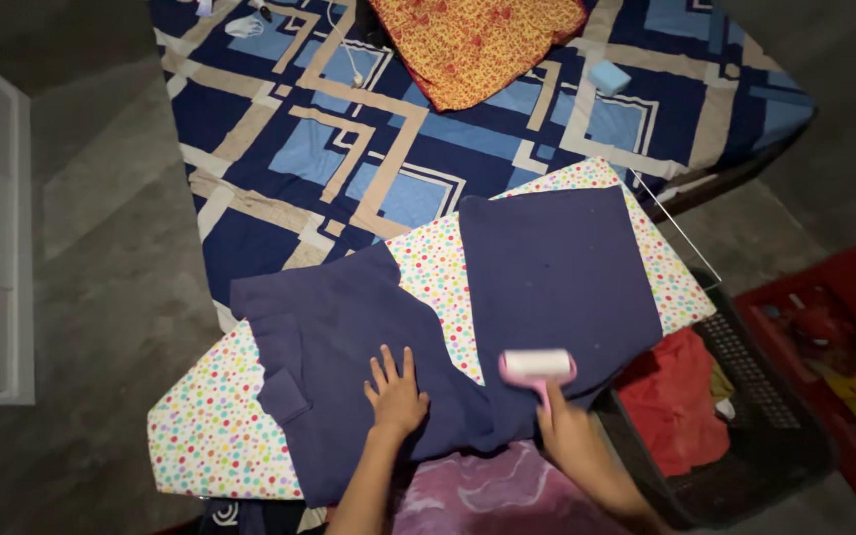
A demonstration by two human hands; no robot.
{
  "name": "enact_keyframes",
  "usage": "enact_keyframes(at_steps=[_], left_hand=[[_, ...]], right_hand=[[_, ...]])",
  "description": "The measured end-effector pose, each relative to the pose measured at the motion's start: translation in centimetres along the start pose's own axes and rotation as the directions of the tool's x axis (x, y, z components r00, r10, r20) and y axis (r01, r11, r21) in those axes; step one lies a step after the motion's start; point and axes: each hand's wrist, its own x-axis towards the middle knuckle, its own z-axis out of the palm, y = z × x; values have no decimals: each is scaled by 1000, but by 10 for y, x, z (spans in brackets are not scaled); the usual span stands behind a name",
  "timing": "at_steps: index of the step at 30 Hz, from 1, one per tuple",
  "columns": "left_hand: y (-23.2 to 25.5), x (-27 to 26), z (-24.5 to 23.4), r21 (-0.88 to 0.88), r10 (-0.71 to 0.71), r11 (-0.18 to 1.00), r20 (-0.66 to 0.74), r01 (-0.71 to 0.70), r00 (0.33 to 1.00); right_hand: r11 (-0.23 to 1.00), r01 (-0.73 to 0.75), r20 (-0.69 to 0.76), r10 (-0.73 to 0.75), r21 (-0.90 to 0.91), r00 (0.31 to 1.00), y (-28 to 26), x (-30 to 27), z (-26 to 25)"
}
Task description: The person uses a pink lint roller to remove lint from a dark blue shirt laid on a polka-dotted ironing board. They roll the tool repeatedly over the shirt, then flip it over and continue rolling the other side. The shirt remains on the ironing board throughout.
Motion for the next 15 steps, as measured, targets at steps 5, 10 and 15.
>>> enact_keyframes(at_steps=[5,10,15], left_hand=[[14,-8,8,-76,14,997,-76,-20,997],[31,-30,23,-143,-34,989,-6,33,999],[40,-23,20,-380,37,918,-215,-118,976]], right_hand=[[999,24,87,-22,-26,996,12,34,-2],[989,143,87,-140,-36,986,-10,192,-18],[989,94,210,-117,116,971,-32,281,-43]])
